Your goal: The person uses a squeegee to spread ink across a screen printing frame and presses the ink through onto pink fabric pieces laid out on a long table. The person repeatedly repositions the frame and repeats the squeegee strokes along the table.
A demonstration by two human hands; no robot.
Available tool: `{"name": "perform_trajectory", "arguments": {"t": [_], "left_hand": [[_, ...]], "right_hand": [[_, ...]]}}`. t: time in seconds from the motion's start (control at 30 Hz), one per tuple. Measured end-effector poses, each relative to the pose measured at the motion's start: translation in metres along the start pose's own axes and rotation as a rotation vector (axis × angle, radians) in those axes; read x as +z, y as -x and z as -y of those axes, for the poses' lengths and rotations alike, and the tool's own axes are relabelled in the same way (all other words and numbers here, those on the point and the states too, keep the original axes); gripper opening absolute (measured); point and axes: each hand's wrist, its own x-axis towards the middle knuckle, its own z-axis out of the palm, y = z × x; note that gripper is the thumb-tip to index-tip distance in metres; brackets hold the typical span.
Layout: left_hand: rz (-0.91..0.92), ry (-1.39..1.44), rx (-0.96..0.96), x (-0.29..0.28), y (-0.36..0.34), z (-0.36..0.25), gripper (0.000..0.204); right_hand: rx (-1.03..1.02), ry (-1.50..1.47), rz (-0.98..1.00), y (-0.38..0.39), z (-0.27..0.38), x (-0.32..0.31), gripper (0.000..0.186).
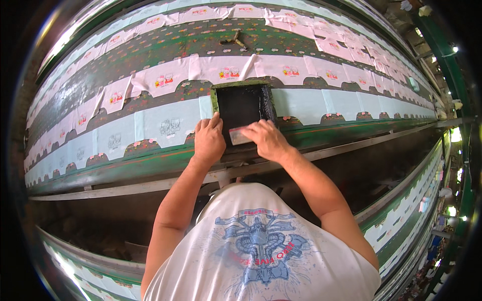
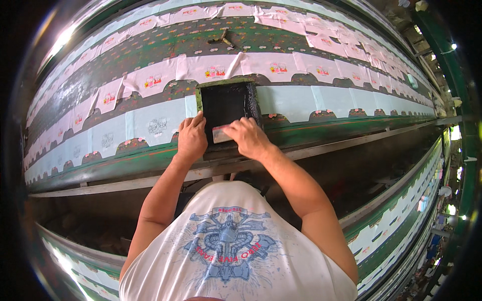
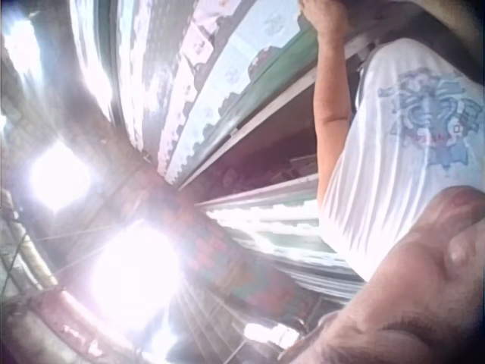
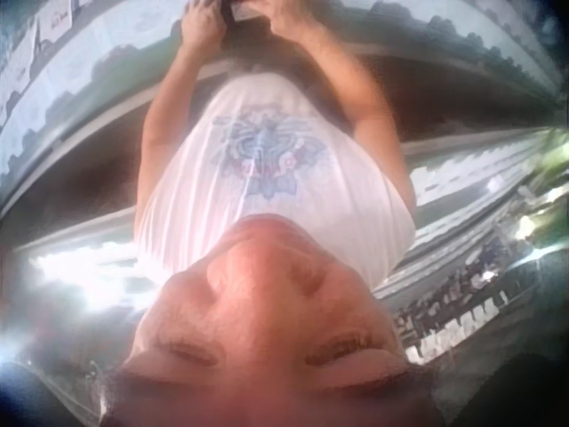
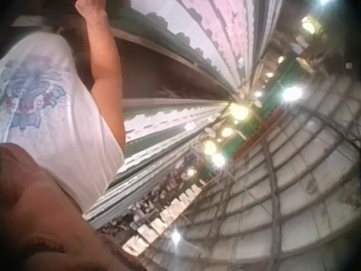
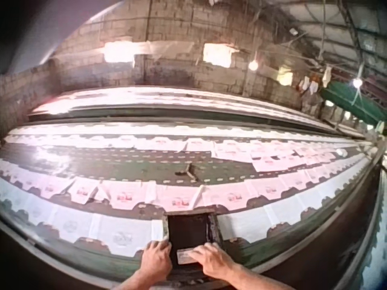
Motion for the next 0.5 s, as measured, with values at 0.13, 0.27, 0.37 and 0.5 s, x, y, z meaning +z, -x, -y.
{"name": "perform_trajectory", "arguments": {"t": [0.13,0.27,0.37,0.5], "left_hand": [[-0.155,0.225,-0.086,0.032,0.011,0.012,0.053],[-0.252,0.423,-0.337,0.042,0.015,-0.016,0.066],[-0.235,0.537,-0.412,0.050,0.015,-0.014,0.067],[-0.284,0.744,-0.473,0.055,0.010,-0.014,0.052]], "right_hand": [[-0.008,-0.029,0.002,0.019,0.017,-0.004,0.047],[0.023,-0.174,0.067,0.029,0.019,-0.014,0.049],[0.093,-0.173,-0.088,0.049,0.006,-0.009,0.049],[0.320,-0.370,-0.335,0.086,-0.020,-0.009,0.043]]}}
